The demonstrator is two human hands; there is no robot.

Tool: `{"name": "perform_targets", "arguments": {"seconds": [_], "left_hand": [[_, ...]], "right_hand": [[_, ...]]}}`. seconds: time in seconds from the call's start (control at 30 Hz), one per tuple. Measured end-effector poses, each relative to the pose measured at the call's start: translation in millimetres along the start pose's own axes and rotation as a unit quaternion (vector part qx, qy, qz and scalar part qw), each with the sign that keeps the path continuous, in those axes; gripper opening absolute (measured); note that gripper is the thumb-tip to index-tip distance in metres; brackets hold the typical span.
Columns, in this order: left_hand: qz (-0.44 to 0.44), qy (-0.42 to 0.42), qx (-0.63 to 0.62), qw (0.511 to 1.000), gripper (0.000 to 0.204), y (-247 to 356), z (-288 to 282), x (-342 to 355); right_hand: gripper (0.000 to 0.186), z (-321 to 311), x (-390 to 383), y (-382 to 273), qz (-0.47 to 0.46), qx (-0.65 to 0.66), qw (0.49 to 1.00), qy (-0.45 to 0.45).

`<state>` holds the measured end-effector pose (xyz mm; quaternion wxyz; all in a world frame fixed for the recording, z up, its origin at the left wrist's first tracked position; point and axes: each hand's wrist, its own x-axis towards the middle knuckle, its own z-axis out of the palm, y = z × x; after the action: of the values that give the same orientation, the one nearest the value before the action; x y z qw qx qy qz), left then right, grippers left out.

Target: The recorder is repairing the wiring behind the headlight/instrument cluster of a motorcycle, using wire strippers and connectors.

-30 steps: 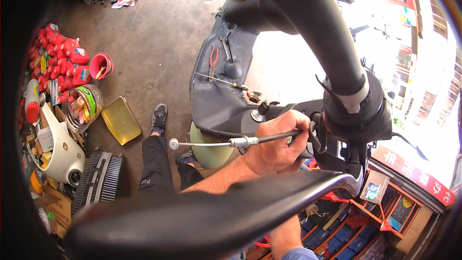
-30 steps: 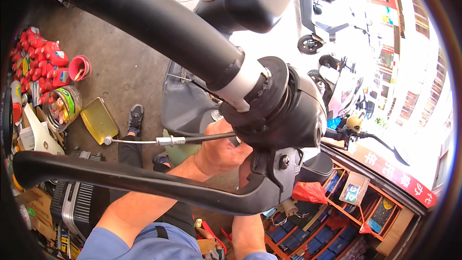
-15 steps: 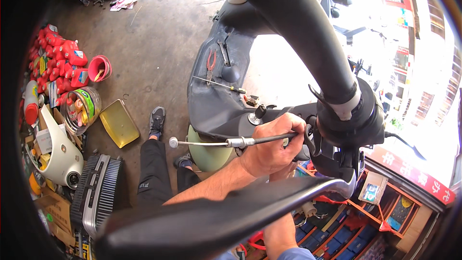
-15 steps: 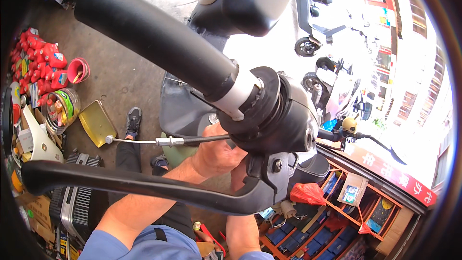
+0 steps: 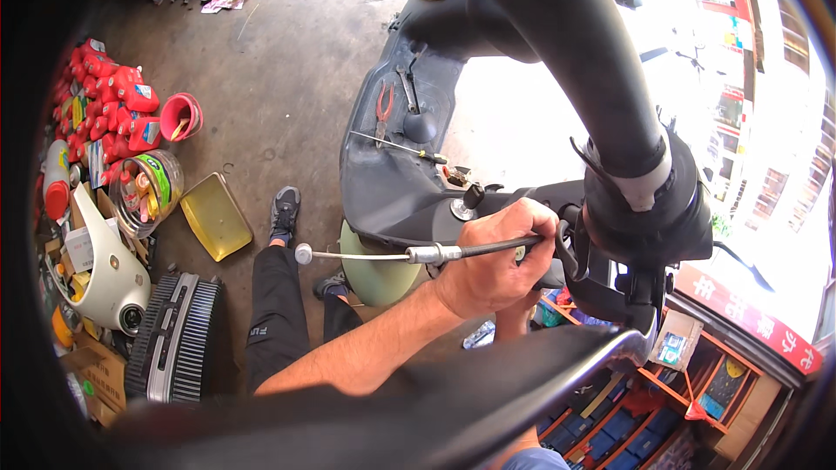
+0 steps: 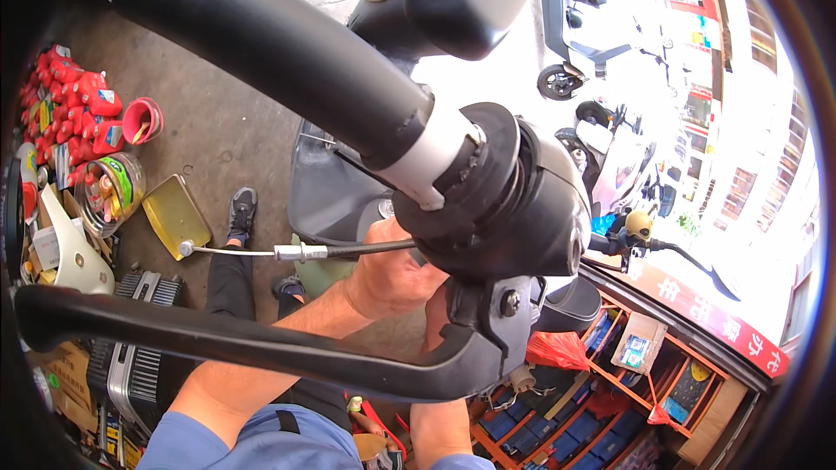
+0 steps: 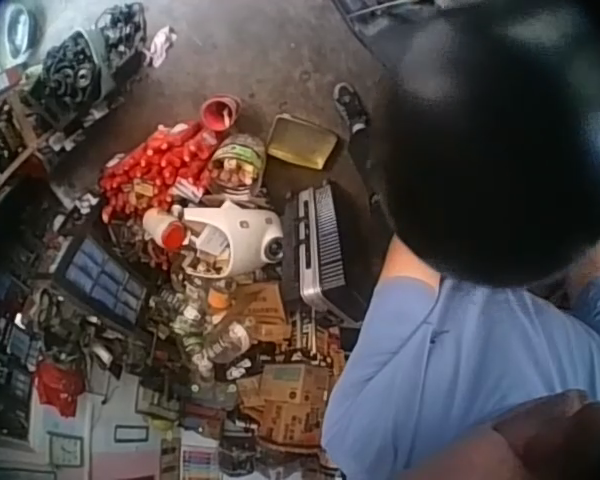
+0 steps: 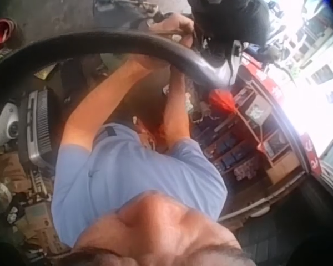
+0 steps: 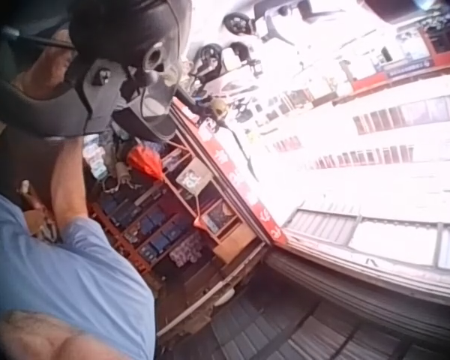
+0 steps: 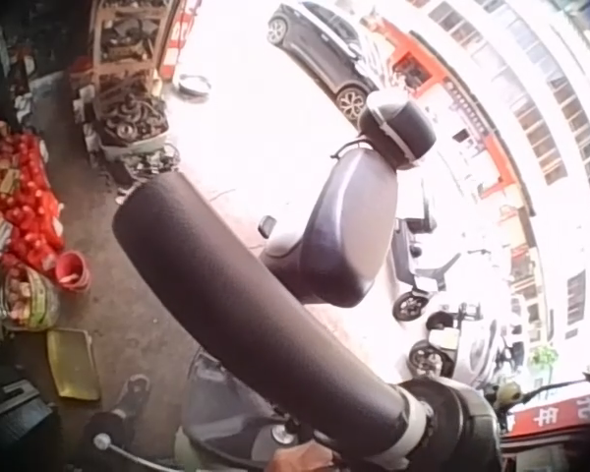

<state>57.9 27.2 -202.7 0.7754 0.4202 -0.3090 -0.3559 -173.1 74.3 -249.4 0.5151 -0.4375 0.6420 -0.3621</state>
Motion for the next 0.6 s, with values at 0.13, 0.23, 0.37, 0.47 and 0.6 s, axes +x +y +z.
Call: {"name": "perform_targets", "arguments": {"seconds": [0.13, 0.23, 0.37, 0.47, 0.6], "left_hand": [[-0.004, -0.011, 0.01, 1.0, 0.017, 1.1, 0.3, -1.4], [0.01, -0.008, 0.039, 0.999, 0.019, 3.2, -1.3, -1.2], [0.027, -0.015, 0.051, 0.998, 0.021, 4.1, -3.2, 0.0], [0.025, -0.016, 0.055, 0.998, 0.02, 4.0, -3.0, -0.3], [0.021, -0.008, 0.035, 0.999, 0.019, 2.7, -0.7, -0.9]], "right_hand": [[0.025, -0.6, -1.3, -0.6, 0.004, 0.0, 1.0, -0.001], [0.025, -0.5, -1.7, -0.1, 0.006, -0.001, 1.0, -0.003], [0.025, 0.0, -3.1, 1.9, 0.007, -0.002, 1.0, -0.003], [0.025, 0.4, -4.5, 3.6, 0.01, -0.003, 1.0, -0.003], [0.025, -0.2, -2.9, 3.0, 0.008, 0.0, 1.0, -0.003]]}}
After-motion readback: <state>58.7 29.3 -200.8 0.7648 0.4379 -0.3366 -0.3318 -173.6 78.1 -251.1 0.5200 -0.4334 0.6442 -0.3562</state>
